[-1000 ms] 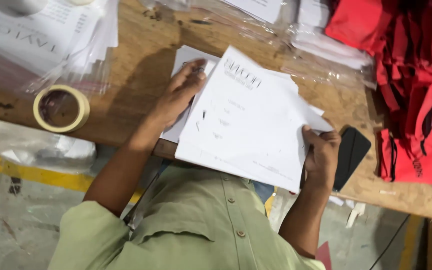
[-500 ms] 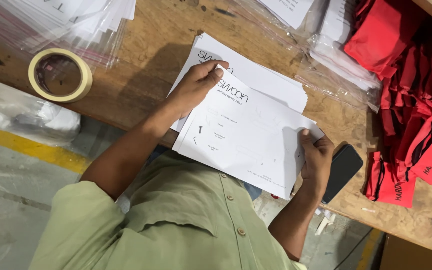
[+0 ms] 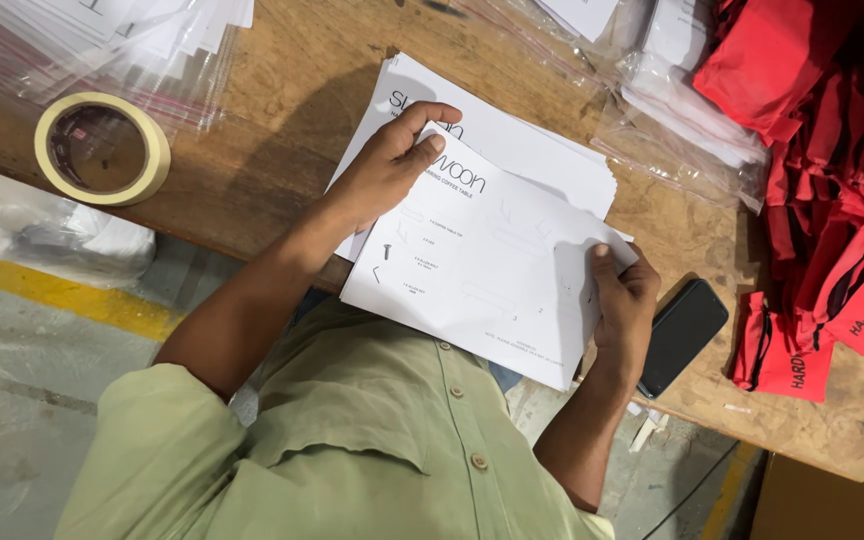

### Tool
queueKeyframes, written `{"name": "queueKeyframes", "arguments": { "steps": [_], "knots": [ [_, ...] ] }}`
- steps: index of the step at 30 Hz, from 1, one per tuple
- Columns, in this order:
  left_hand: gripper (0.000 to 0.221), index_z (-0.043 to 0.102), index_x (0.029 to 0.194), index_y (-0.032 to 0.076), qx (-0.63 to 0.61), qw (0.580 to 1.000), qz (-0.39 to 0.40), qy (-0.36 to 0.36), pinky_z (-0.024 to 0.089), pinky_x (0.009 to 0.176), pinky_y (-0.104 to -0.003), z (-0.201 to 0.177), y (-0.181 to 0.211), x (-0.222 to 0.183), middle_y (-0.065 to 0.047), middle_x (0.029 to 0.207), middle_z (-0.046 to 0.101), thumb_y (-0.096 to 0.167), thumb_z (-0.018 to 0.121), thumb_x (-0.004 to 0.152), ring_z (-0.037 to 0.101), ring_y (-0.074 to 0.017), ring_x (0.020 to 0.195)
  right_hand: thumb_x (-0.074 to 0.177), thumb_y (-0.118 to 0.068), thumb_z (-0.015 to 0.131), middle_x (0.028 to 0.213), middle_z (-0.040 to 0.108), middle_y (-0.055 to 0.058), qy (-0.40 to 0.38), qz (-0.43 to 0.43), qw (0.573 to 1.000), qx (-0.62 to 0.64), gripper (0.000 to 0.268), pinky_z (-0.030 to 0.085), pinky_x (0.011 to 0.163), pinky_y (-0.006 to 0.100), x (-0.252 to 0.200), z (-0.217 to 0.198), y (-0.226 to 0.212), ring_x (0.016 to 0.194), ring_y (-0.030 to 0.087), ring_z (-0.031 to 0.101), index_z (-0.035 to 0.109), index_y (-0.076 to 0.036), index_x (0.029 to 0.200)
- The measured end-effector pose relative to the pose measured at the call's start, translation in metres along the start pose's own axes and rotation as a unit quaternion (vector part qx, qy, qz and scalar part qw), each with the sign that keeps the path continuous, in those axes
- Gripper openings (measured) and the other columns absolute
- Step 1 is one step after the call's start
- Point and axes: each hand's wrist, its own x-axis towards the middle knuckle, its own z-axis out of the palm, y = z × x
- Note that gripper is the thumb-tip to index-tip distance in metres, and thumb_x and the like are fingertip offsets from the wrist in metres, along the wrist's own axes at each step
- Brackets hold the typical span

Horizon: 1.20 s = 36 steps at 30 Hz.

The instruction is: The person sits at a workbench and folds paper instruction sheets, inserting each folded sheet into a red hardware pouch. They repeat this for multiple pouches, stacking finished pouches with others on the table.

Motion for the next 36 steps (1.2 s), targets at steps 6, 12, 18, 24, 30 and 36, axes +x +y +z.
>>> {"name": "queueKeyframes", "arguments": {
  "steps": [6,12,18,24,30,36],
  "knots": [
    [0.024,0.058,0.132,0.010,0.008,1.000,0.025,0.012,0.050,0.078,-0.024,0.001,-0.008,0.002,0.000,0.099,0.062,0.015,0.049,0.111,0.054,-0.0046,0.086,0.101,-0.018,0.069,0.090,0.072,0.011,0.010,0.013,1.000,-0.003,0.031,0.054,0.060,0.024,0.002,0.002,0.002,0.071,0.011,0.067,0.067,0.008,0.117],
    [0.022,0.058,0.130,0.010,0.008,1.000,0.015,0.018,0.048,0.075,-0.024,0.002,-0.007,0.002,0.001,0.098,0.061,0.017,0.051,0.110,0.051,-0.0043,0.083,0.104,-0.018,0.069,0.087,0.072,0.012,0.021,0.019,0.999,-0.031,0.029,0.052,0.057,0.024,0.000,0.000,0.005,0.068,0.011,0.065,0.067,0.008,0.114],
    [0.022,0.060,0.130,0.011,0.015,1.000,-0.013,0.024,0.043,0.066,-0.022,0.003,-0.003,0.000,0.003,0.086,0.054,0.017,0.053,0.110,0.044,-0.0037,0.074,0.103,-0.016,0.066,0.087,0.073,0.013,0.022,0.016,0.999,-0.027,0.026,0.053,0.055,0.023,-0.006,0.003,-0.002,0.065,0.011,0.067,0.067,0.008,0.114],
    [0.019,0.059,0.127,0.010,0.020,0.999,0.022,0.024,0.045,0.067,-0.022,0.003,-0.003,0.000,0.005,0.089,0.057,0.016,0.053,0.110,0.046,-0.0031,0.075,0.102,-0.015,0.066,0.087,0.073,0.013,0.026,0.018,0.999,-0.033,0.027,0.053,0.054,0.024,-0.005,0.001,0.001,0.064,0.012,0.067,0.067,0.008,0.116],
    [0.018,0.059,0.126,0.010,0.039,0.999,0.018,0.025,0.043,0.064,-0.022,0.004,-0.002,-0.002,0.006,0.082,0.054,0.017,0.052,0.111,0.046,-0.0030,0.072,0.105,-0.012,0.066,0.092,0.073,0.011,0.011,0.003,1.000,0.010,0.022,0.054,0.062,0.023,-0.002,-0.004,0.012,0.071,0.010,0.067,0.067,0.007,0.114],
    [0.014,0.059,0.123,0.009,0.024,0.999,0.032,0.025,0.038,0.062,-0.022,0.005,-0.011,0.000,0.005,0.080,0.050,0.014,0.051,0.112,0.042,-0.0037,0.071,0.100,-0.007,0.072,0.111,0.065,0.018,0.030,-0.044,0.997,-0.059,0.045,0.059,0.075,0.027,-0.002,-0.005,0.013,0.093,0.014,0.066,0.050,0.007,0.137]
  ]
}}
